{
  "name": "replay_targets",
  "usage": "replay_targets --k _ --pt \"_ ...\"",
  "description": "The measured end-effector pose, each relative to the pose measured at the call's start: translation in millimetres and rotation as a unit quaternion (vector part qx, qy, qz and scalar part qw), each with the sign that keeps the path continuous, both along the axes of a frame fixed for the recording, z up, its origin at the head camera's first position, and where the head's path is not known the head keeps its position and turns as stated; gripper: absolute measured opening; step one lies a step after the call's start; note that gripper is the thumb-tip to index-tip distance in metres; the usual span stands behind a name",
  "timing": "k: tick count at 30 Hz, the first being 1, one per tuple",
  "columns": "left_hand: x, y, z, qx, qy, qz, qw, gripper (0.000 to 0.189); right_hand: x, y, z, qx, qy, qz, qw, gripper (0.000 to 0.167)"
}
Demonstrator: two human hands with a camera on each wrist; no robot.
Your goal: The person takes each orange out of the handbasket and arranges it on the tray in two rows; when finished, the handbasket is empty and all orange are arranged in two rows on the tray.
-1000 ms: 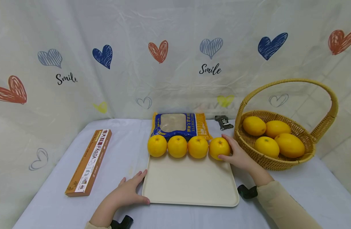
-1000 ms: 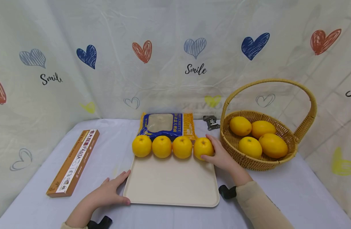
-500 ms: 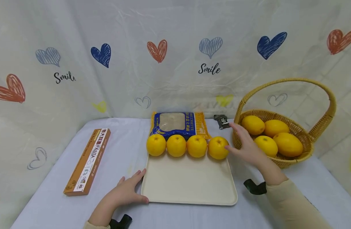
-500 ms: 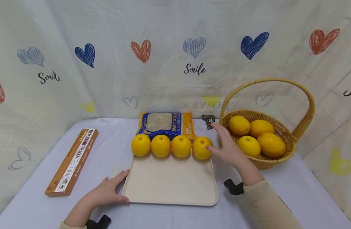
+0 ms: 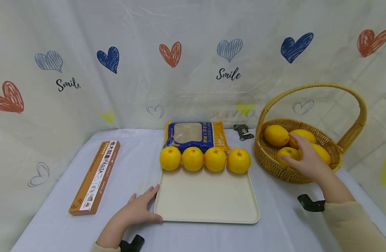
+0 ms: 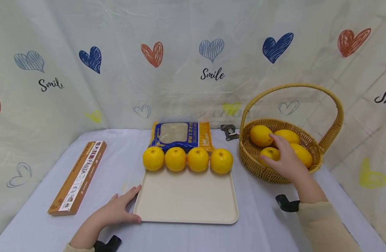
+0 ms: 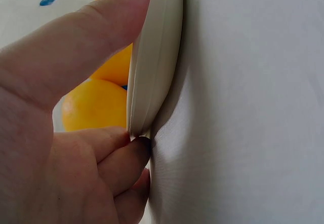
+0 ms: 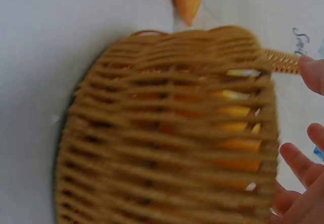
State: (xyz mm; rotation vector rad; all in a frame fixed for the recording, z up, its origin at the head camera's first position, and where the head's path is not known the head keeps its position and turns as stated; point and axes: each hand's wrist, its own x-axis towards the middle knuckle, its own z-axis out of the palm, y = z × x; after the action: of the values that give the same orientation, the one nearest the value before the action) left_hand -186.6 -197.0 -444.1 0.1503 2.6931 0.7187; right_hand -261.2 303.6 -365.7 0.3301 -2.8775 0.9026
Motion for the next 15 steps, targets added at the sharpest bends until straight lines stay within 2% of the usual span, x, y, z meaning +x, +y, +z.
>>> replay_targets --k 4,7,15 --pt "0.1 0.2 0.0 0.003 -0.002 0.001 1.0000 0.109 -0.1 9.8 -7.8 0.006 0.017 0.005 0.9998 0.082" --pt "0.1 0.2 -0.2 0.002 -0.003 0.001 1.0000 0.109 -1.1 14.0 -11.0 0.004 0.014 0.006 0.9999 0.082" --pt "0.6 0.4 0.9 0.000 -0.003 0.002 1.0000 0.109 -6.9 20.6 -15.2 0.017 -0.024 0.000 0.9996 0.084"
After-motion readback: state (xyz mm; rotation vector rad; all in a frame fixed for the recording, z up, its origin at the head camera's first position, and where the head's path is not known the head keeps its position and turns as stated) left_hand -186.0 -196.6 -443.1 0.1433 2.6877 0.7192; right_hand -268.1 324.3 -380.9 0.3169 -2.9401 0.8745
